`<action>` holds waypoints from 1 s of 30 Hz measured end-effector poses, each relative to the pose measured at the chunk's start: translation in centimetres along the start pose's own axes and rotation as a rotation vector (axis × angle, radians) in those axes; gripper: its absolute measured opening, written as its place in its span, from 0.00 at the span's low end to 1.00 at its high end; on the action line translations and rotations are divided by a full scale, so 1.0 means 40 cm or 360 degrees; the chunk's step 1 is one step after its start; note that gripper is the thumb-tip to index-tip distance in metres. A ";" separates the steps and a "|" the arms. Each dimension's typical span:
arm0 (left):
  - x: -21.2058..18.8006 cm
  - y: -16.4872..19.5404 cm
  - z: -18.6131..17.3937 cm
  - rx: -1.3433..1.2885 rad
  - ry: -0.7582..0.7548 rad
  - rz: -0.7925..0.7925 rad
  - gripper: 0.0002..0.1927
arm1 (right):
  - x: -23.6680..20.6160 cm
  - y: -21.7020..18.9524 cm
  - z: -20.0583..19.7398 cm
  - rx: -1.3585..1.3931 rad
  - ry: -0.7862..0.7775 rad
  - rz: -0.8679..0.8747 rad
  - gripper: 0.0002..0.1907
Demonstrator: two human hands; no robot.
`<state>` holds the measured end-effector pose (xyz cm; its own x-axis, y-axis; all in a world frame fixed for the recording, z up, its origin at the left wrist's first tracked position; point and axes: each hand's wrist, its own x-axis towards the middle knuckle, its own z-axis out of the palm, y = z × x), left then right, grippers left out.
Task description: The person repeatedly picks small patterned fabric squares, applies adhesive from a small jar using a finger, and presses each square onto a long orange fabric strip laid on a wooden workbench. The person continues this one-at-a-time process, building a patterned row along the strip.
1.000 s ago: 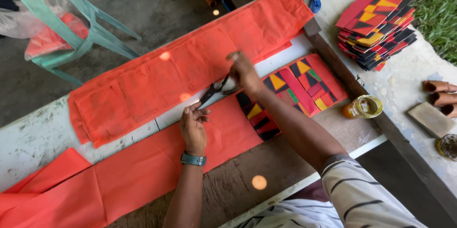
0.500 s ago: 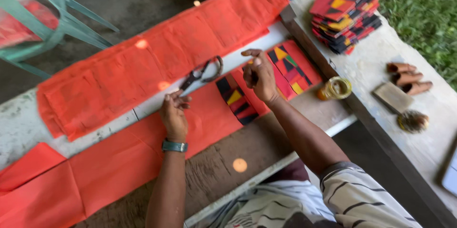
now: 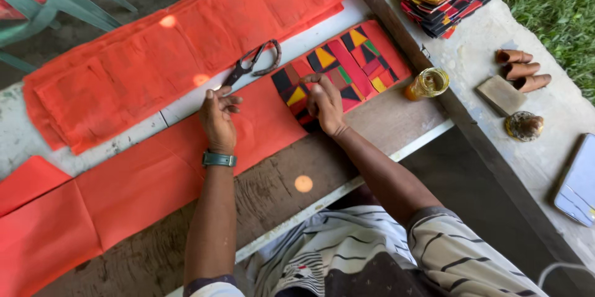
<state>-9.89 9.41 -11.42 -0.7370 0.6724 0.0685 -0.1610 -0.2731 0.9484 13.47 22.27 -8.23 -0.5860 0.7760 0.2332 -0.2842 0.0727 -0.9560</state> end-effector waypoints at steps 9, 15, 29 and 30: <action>0.004 -0.020 -0.007 -0.0202 0.0009 0.0065 0.30 | -0.026 -0.019 0.104 0.0127 -0.0357 0.0060 0.28; -0.006 -0.026 0.002 -0.0209 -0.0008 0.0068 0.30 | 0.092 0.029 0.124 0.0076 -0.0419 0.0187 0.29; -0.033 -0.026 -0.016 -0.0174 -0.0003 -0.0029 0.28 | 0.314 0.116 0.175 0.0181 -0.0673 0.0474 0.22; -0.032 -0.028 -0.018 -0.0198 -0.0004 -0.0050 0.28 | 0.318 0.116 0.176 0.0232 -0.0665 0.0448 0.22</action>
<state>-9.24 8.36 -12.78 -0.7288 0.6836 0.0400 -0.2645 -0.3349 0.9044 -0.64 28.06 -8.47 -0.8993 0.4344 0.0504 -0.1573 -0.2138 -0.9641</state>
